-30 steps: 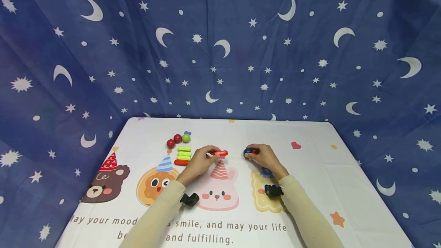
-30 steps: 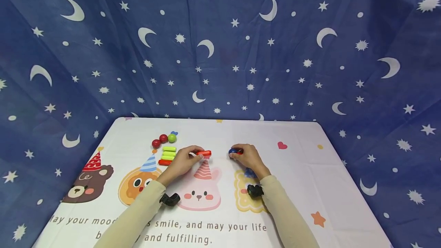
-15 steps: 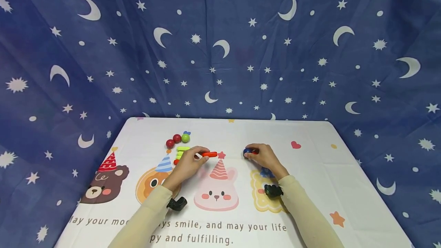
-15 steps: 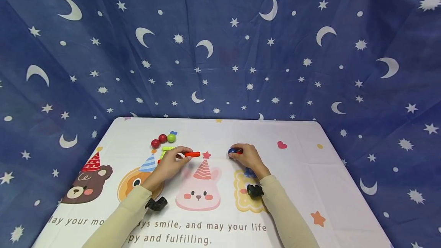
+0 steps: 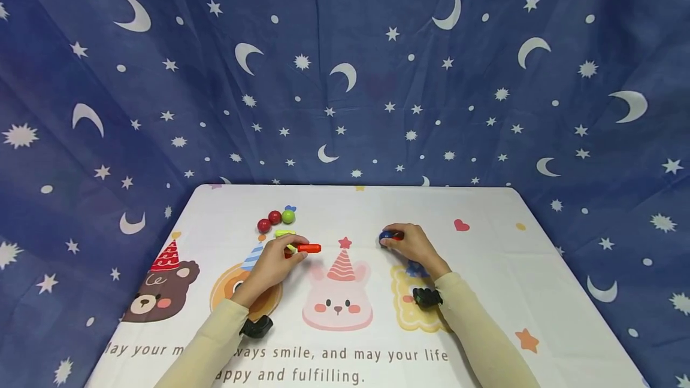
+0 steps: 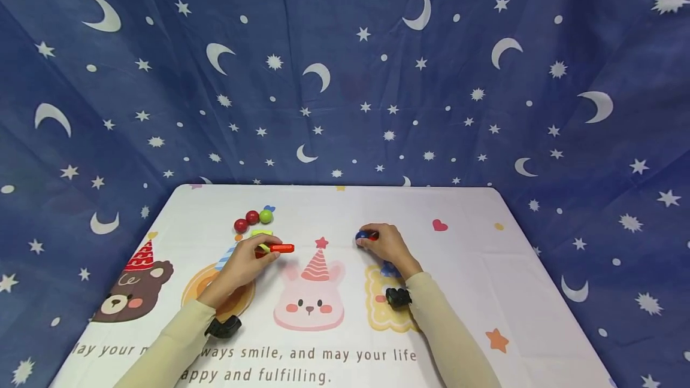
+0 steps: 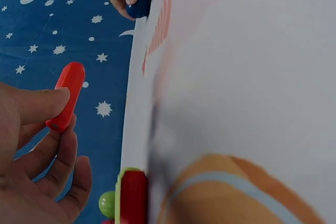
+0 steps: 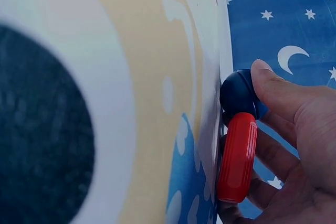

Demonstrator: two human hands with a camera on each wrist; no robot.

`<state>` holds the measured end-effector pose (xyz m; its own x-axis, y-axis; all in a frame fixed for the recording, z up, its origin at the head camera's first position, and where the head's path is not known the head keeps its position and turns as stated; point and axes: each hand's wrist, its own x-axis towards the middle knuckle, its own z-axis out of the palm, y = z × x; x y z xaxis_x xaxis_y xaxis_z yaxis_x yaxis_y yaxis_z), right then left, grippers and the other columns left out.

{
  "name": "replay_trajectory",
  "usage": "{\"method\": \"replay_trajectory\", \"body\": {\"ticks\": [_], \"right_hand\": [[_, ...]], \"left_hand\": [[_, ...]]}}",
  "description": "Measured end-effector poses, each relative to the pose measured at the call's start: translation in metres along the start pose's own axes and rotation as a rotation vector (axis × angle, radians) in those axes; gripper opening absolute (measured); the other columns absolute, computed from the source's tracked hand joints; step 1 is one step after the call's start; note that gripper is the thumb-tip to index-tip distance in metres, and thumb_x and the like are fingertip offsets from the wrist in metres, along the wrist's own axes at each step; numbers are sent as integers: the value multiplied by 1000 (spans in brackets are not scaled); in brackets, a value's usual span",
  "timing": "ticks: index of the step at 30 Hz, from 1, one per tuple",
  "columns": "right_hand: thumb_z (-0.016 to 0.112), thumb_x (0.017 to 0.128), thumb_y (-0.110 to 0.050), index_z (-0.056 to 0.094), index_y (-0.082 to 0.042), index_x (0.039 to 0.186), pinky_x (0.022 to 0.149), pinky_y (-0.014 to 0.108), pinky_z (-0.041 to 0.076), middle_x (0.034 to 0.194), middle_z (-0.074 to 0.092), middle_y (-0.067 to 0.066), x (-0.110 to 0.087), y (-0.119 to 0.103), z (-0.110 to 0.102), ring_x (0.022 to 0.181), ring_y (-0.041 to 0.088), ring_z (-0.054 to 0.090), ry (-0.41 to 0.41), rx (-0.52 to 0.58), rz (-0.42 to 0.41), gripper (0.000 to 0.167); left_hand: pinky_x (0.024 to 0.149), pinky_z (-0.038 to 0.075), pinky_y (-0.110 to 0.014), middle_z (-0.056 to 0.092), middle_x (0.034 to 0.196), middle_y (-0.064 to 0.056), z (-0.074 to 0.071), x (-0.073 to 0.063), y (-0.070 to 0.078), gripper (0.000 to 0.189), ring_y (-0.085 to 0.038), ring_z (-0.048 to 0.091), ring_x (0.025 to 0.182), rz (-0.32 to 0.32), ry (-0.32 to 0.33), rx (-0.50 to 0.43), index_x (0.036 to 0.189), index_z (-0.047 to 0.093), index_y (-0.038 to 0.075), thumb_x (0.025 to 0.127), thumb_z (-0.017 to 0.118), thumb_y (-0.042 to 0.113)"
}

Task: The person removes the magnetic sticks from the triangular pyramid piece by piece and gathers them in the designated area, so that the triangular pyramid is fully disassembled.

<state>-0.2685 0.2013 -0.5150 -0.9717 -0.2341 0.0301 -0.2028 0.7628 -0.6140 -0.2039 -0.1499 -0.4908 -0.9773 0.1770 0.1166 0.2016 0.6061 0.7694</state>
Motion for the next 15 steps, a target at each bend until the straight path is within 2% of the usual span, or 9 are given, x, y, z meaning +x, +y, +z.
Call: {"method": "replay_trajectory", "body": {"ticks": [6, 10, 15], "right_hand": [[76, 86, -36, 71, -18, 119, 96, 47, 50, 121, 70, 10, 1, 0, 2, 108, 27, 62, -6, -1, 10, 38], [75, 86, -37, 71, -18, 119, 96, 46, 50, 121, 70, 10, 1, 1, 3, 108, 27, 62, -9, 1, 8, 38], [75, 86, -37, 71, -19, 119, 96, 46, 50, 121, 70, 9, 1, 3, 3, 107, 26, 62, -10, -3, 15, 38]], "left_hand": [[83, 49, -33, 69, 116, -4, -5, -11, -10, 24, -20, 59, 93, -14, 11, 27, 110, 71, 18, 87, 75, 17], [78, 48, -31, 70, 110, -2, -9, -16, -16, 27, -18, 57, 89, -9, 20, 43, 113, 71, 16, 87, 75, 17], [73, 42, -26, 70, 110, -4, -16, -19, -23, 25, -18, 53, 85, 21, 41, 94, 112, 71, 15, 87, 75, 16]]}}
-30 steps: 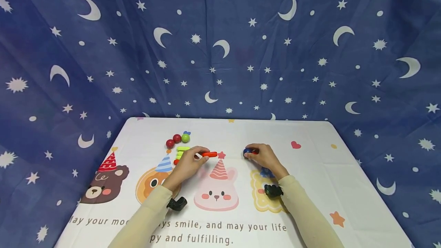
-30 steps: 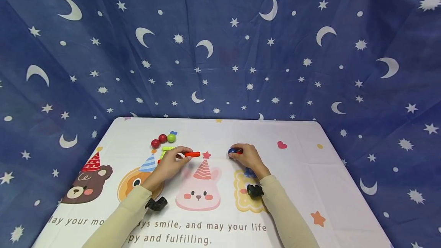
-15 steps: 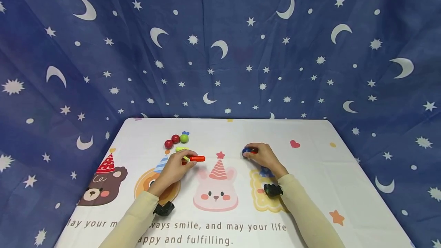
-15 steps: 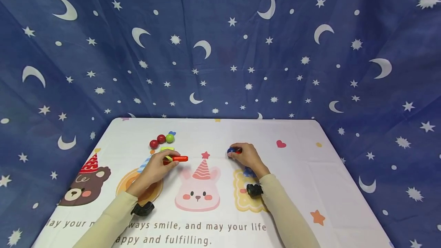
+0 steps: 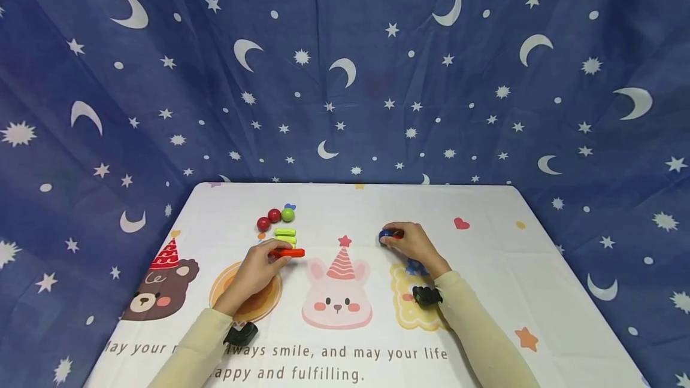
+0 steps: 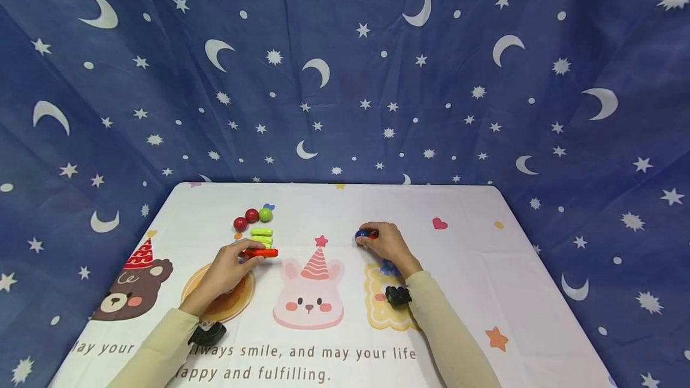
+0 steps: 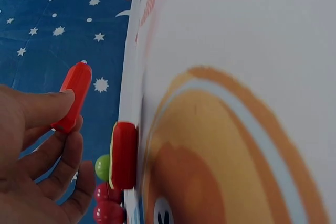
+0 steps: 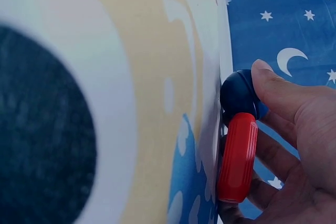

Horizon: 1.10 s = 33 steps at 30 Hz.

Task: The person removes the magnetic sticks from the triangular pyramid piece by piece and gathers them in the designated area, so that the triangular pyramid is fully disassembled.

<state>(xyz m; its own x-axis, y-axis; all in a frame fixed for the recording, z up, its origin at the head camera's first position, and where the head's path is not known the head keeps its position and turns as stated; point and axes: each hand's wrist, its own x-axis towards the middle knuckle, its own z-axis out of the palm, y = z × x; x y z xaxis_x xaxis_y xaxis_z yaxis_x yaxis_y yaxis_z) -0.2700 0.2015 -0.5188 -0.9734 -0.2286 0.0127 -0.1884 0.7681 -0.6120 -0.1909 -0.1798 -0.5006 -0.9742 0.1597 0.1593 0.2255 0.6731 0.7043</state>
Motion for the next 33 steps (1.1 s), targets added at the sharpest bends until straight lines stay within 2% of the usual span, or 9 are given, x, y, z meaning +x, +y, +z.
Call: {"method": "replay_trajectory", "body": {"ticks": [4, 10, 16, 20, 22, 23, 26, 29, 33], "right_hand": [[75, 86, -37, 71, -19, 120, 96, 46, 50, 121, 69, 9, 0, 0, 0, 106, 26, 62, -1, -4, 2, 38], [76, 85, -36, 71, -18, 119, 95, 45, 51, 120, 70, 10, 1, 0, 1, 105, 26, 62, 7, 3, 5, 38], [75, 86, -36, 71, -18, 119, 93, 45, 51, 120, 70, 11, 1, 1, 0, 104, 26, 63, 4, 0, -7, 38], [75, 86, -36, 71, -18, 119, 93, 45, 51, 120, 70, 10, 0, 1, 0, 103, 25, 62, 0, 5, -8, 38], [75, 86, -36, 71, -18, 119, 93, 45, 51, 119, 70, 10, 0, 1, 0, 103, 25, 62, 0, 5, -13, 38], [75, 86, -36, 71, -18, 119, 93, 44, 51, 119, 70, 10, 0, 1, 0, 102, 25, 62, -1, 7, -12, 38], [75, 86, -36, 71, -18, 119, 94, 45, 51, 120, 70, 10, 0, 0, -1, 104, 26, 63, -1, 7, -6, 38], [75, 86, -36, 71, -18, 119, 95, 46, 51, 121, 70, 11, 0, -1, -1, 106, 28, 63, -3, 3, -1, 38], [75, 86, -36, 71, -17, 119, 95, 46, 51, 121, 69, 11, 0, -2, -2, 107, 29, 63, -6, 3, -3, 38]], "left_hand": [[73, 46, -26, 69, 113, -6, -5, -2, -5, 25, -20, 55, 85, -7, -2, 23, 111, 70, 14, 87, 75, 16], [90, 48, -44, 67, 112, -8, -12, 1, -13, 25, -32, 60, 111, -3, -13, 84, 110, 71, 12, 85, 76, 13], [90, 48, -44, 64, 110, -7, -15, 4, -17, 26, -26, 57, 98, -36, -51, 116, 110, 72, 12, 84, 76, 11], [102, 45, -52, 64, 115, -11, -16, 4, -18, 26, -38, 55, 123, -61, -78, 104, 111, 72, 12, 85, 76, 11], [104, 44, -54, 64, 115, -11, -16, 4, -20, 25, -41, 51, 128, -69, -82, 100, 110, 71, 11, 85, 75, 11], [104, 43, -54, 64, 115, -11, -16, 4, -20, 25, -40, 52, 127, -68, -83, 100, 110, 72, 11, 85, 75, 10], [97, 46, -48, 65, 111, -9, -15, 4, -22, 23, -31, 58, 107, -61, -82, 106, 108, 72, 11, 85, 75, 10], [87, 46, -41, 67, 107, -7, -15, 4, -23, 22, -23, 56, 92, -47, -85, 110, 106, 72, 12, 85, 76, 11], [80, 45, -35, 67, 102, -4, -14, 3, -25, 20, -19, 54, 86, -32, -76, 113, 102, 72, 13, 83, 78, 11]]}}
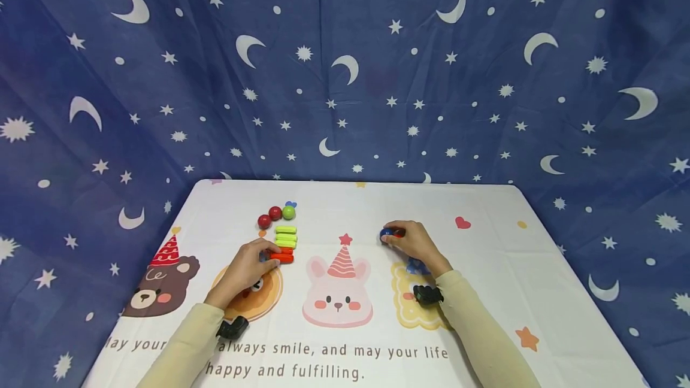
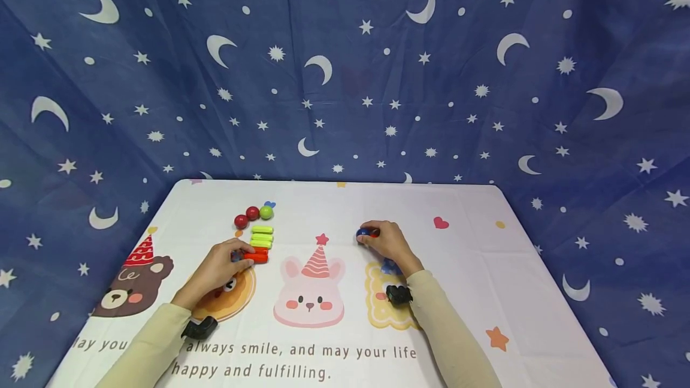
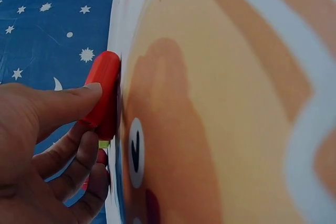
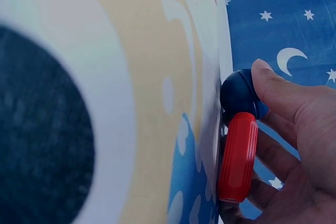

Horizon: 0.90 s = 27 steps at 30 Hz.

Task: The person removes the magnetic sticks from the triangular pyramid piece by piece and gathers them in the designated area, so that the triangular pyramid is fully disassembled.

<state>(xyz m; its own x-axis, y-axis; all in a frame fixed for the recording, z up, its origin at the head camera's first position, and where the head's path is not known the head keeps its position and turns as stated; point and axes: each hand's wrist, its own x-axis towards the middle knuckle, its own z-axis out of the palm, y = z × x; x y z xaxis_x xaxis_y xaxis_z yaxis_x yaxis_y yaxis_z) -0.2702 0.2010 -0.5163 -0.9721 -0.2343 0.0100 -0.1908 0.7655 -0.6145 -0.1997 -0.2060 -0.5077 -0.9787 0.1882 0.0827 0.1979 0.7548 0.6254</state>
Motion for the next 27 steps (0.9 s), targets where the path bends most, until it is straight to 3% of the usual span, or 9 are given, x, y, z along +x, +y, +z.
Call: {"method": "replay_trajectory", "body": {"ticks": [7, 16, 22, 27], "right_hand": [[75, 86, -36, 71, -17, 119, 95, 46, 51, 119, 70, 10, 1, 0, 1, 104, 26, 63, 6, -2, -12, 38], [74, 87, -37, 70, -18, 121, 95, 46, 50, 120, 69, 10, 0, 1, 1, 103, 25, 61, -10, -2, 17, 39], [74, 87, -38, 69, -18, 122, 96, 47, 50, 120, 69, 9, -1, 0, 1, 103, 25, 61, -21, 4, 25, 40], [74, 87, -37, 68, -17, 124, 96, 46, 50, 118, 69, 9, -1, 0, 0, 100, 24, 60, -28, -2, 30, 42]], "left_hand": [[73, 43, -31, 61, 89, -2, 2, 0, -3, 17, -16, 53, 80, 15, 30, 12, 96, 72, 12, 81, 80, 10], [71, 43, -29, 59, 88, -2, 1, 1, -2, 20, -17, 54, 79, -37, 26, 31, 98, 70, 14, 81, 80, 13], [79, 49, -38, 62, 101, -8, -2, 2, 3, 23, -25, 60, 91, -18, 46, 40, 103, 69, 12, 82, 78, 14], [84, 51, -42, 63, 112, -7, -3, 5, 18, 26, -26, 62, 99, 21, 85, 8, 109, 68, 11, 85, 76, 15]]}}
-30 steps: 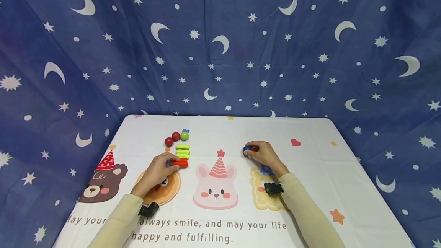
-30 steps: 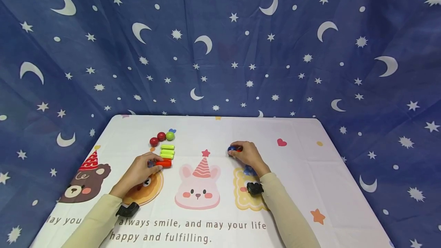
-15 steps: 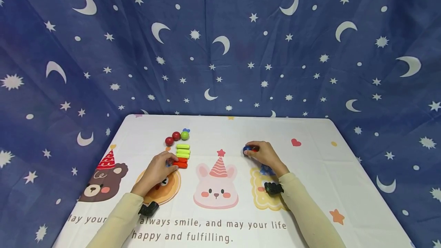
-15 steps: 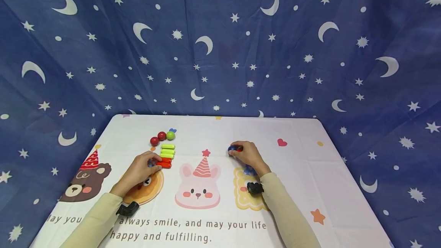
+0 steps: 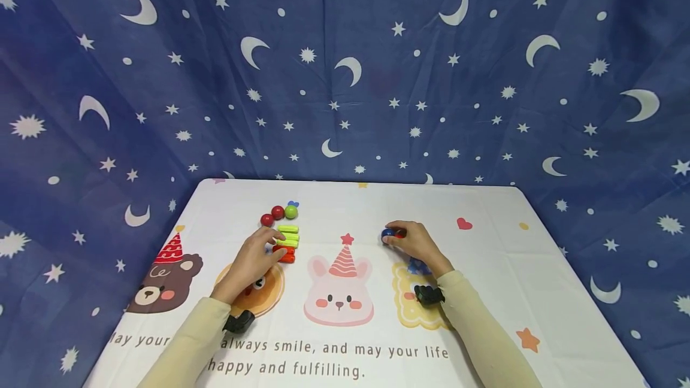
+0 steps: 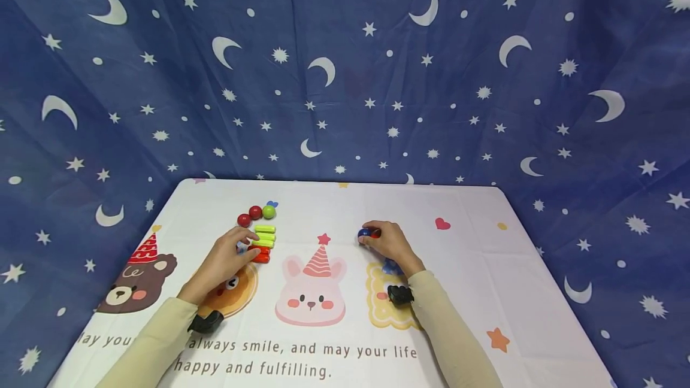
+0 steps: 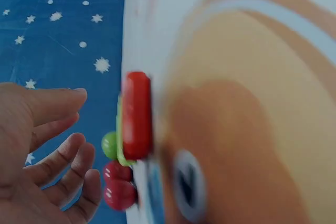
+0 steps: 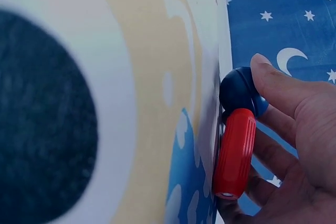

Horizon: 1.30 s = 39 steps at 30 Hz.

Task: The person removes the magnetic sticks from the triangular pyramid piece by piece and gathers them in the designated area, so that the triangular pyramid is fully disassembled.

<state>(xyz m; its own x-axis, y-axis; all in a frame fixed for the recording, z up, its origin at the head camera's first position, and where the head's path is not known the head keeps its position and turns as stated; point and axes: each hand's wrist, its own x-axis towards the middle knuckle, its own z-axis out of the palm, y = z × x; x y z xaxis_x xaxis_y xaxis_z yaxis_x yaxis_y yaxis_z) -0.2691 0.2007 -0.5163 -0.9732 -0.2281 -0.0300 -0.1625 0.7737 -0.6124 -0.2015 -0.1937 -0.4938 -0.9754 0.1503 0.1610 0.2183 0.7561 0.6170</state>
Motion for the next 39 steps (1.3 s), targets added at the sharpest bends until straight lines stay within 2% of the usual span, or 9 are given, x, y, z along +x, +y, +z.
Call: {"method": "replay_trajectory", "body": {"ticks": [7, 14, 21, 28, 33, 39], "right_hand": [[75, 86, -36, 67, -15, 125, 86, 39, 52, 105, 70, 6, -2, 3, -1, 89, 19, 59, 10, 0, -22, 45], [76, 86, -33, 67, -11, 124, 86, 40, 54, 106, 73, 6, -8, 9, -7, 94, 20, 65, 27, 12, -66, 44], [77, 85, -31, 68, -11, 121, 87, 41, 53, 103, 74, 6, -14, 13, -11, 94, 21, 67, 46, 30, -64, 42], [77, 85, -25, 70, -11, 118, 89, 42, 53, 101, 74, 5, -17, 17, -12, 94, 20, 67, 59, 28, -68, 37], [78, 84, -22, 72, -11, 115, 91, 42, 52, 99, 75, 5, -17, 18, -11, 94, 20, 67, 65, 20, -69, 33], [76, 86, -21, 75, -11, 109, 97, 46, 51, 105, 75, 7, -18, 16, -9, 103, 25, 66, 68, 10, -46, 25]], "left_hand": [[86, 54, -42, 65, 113, -6, 11, 12, 23, 27, -25, 64, 100, 83, 16, -82, 111, 68, 9, 86, 76, 16], [86, 52, -40, 66, 114, -4, 30, 26, 45, 24, -24, 64, 104, 109, -9, -140, 112, 68, 13, 89, 72, 19], [92, 54, -42, 67, 114, -4, 54, 42, 60, 27, -22, 64, 105, 129, -54, -245, 114, 67, 11, 89, 72, 17], [93, 54, -44, 67, 117, -14, 78, 58, 77, 29, -26, 65, 108, 157, -88, -335, 115, 66, 6, 88, 72, 12], [92, 54, -43, 67, 118, -15, 94, 67, 86, 31, -28, 65, 108, 145, -121, -383, 118, 65, 3, 90, 71, 15], [89, 55, -35, 68, 118, -9, 115, 75, 95, 28, -23, 66, 107, 123, -133, -394, 116, 66, 8, 90, 72, 17]]}}
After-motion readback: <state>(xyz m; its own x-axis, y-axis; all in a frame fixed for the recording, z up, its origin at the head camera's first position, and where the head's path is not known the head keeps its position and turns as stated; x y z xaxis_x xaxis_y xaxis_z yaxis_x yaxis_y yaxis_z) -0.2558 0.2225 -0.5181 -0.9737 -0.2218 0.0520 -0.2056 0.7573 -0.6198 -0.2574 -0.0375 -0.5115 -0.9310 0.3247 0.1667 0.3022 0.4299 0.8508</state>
